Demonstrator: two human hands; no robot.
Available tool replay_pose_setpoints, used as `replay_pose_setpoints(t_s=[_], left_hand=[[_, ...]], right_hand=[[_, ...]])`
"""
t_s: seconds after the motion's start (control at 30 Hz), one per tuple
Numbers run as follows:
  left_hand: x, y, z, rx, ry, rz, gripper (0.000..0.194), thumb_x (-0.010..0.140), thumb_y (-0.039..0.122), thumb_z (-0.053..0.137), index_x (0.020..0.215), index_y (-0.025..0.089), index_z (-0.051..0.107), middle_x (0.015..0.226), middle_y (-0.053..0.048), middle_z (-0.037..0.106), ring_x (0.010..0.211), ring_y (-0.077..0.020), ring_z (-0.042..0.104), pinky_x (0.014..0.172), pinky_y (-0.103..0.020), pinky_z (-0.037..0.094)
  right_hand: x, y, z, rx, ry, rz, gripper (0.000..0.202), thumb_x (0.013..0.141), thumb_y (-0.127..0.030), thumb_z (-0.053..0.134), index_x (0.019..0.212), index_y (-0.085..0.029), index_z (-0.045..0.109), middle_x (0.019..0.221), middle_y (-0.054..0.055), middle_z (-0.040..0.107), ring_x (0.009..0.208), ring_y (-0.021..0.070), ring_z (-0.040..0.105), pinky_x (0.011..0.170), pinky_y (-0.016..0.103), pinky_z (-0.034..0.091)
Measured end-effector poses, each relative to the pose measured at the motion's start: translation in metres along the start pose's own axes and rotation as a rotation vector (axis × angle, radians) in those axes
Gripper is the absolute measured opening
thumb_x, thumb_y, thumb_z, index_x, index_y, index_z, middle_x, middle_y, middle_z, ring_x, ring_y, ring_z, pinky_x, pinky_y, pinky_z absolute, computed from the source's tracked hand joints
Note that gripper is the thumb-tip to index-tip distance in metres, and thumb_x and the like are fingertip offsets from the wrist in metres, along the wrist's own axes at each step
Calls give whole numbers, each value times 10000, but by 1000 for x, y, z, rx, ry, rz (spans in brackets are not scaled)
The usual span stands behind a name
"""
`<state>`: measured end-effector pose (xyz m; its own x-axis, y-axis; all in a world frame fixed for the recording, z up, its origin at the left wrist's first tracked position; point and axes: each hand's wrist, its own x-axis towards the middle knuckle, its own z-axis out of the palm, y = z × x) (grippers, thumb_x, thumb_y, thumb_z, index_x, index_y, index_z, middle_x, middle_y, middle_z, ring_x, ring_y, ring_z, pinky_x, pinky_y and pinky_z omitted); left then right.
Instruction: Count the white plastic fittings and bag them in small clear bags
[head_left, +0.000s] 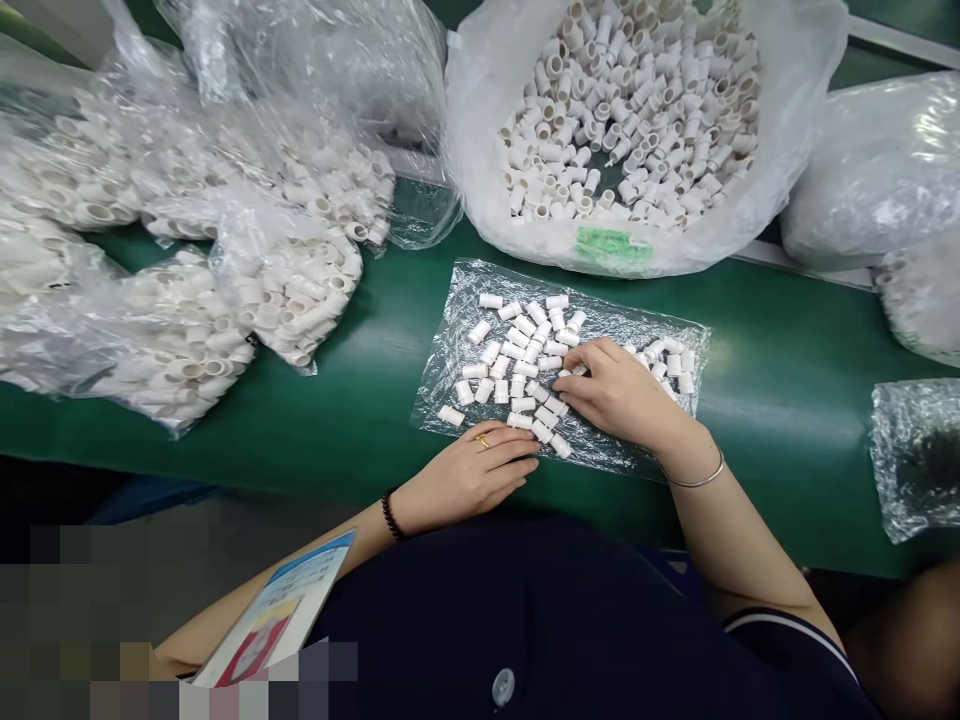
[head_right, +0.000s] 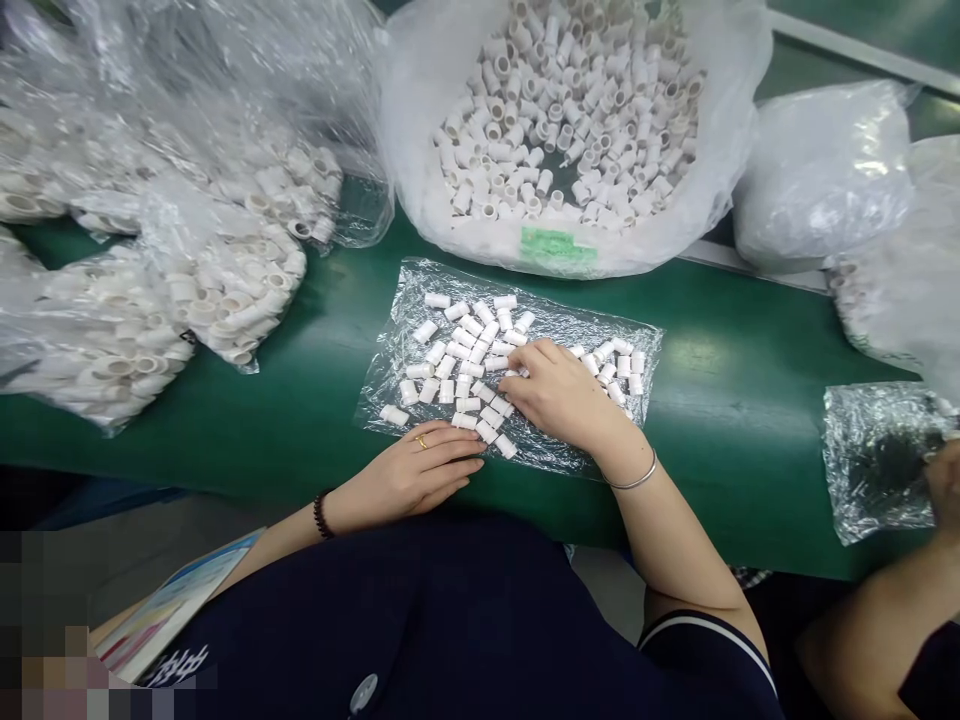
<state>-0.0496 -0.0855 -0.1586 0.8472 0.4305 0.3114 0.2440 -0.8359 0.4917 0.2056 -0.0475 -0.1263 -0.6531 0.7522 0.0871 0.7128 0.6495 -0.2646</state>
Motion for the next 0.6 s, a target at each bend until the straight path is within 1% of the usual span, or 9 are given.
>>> replay_pose_setpoints(t_s=[0.17, 0.27, 0.33, 0.37, 0.47, 0.53, 0.6], left_hand=[[1, -1, -1, 8, 21, 11, 192, 947, 181, 551, 1123, 150, 621, 1157, -80, 709, 1150, -197, 624, 1007, -369, 472], [1, -1, -1, 4, 18, 17, 192, 943, 178, 557, 1122, 148, 621, 1157, -79, 708, 1153, -199, 621, 1008, -373, 470], [1, -1, -1, 2, 12, 24, 190, 942, 176, 557, 1118, 151, 622, 1170, -81, 702, 1167, -201, 611, 1015, -377, 466], [1, -1, -1, 3, 13, 27, 188, 940, 175, 559, 1115, 150, 623, 1172, -82, 701, 1170, -202, 608, 1018, -379, 465], [1, -1, -1, 13, 29, 30, 184, 936, 171, 564, 1107, 147, 624, 1160, -81, 704, 1163, -202, 611, 1017, -384, 469], [1, -1, 0, 14, 34, 31, 184, 937, 168, 557, 1106, 151, 626, 1160, -83, 704, 1166, -201, 609, 1017, -385, 472], [1, 0, 0, 8, 33, 31, 180, 938, 168, 552, 1100, 154, 628, 1170, -84, 701, 1173, -203, 606, 1016, -385, 476]], right_hand=[[-15, 12, -4, -59, 24, 72, 163, 964, -223, 512, 934, -168, 662, 981, 106, 598, 895, 223, 487, 773, 366, 437], [-24, 9, -8, -94, 80, 99, 135, 951, -223, 534, 951, -175, 660, 1014, 110, 608, 907, 232, 504, 782, 385, 427], [-24, 1, -10, -51, 99, 54, 131, 948, -228, 544, 990, -181, 659, 1052, 109, 613, 937, 233, 515, 795, 384, 423], [-22, -4, -9, -20, 88, 14, 137, 950, -228, 541, 1009, -184, 657, 1062, 105, 615, 950, 230, 517, 799, 378, 422], [-13, -19, -6, 19, 16, -104, 156, 957, -203, 514, 1021, -192, 656, 1063, 92, 619, 968, 225, 515, 799, 361, 413], [-8, -24, -3, 4, -17, -131, 164, 958, -191, 501, 1012, -195, 656, 1057, 87, 621, 966, 227, 510, 795, 360, 404], [-9, -22, -2, -5, -28, -110, 171, 958, -181, 493, 1018, -193, 652, 1040, 83, 623, 948, 223, 509, 787, 357, 399]])
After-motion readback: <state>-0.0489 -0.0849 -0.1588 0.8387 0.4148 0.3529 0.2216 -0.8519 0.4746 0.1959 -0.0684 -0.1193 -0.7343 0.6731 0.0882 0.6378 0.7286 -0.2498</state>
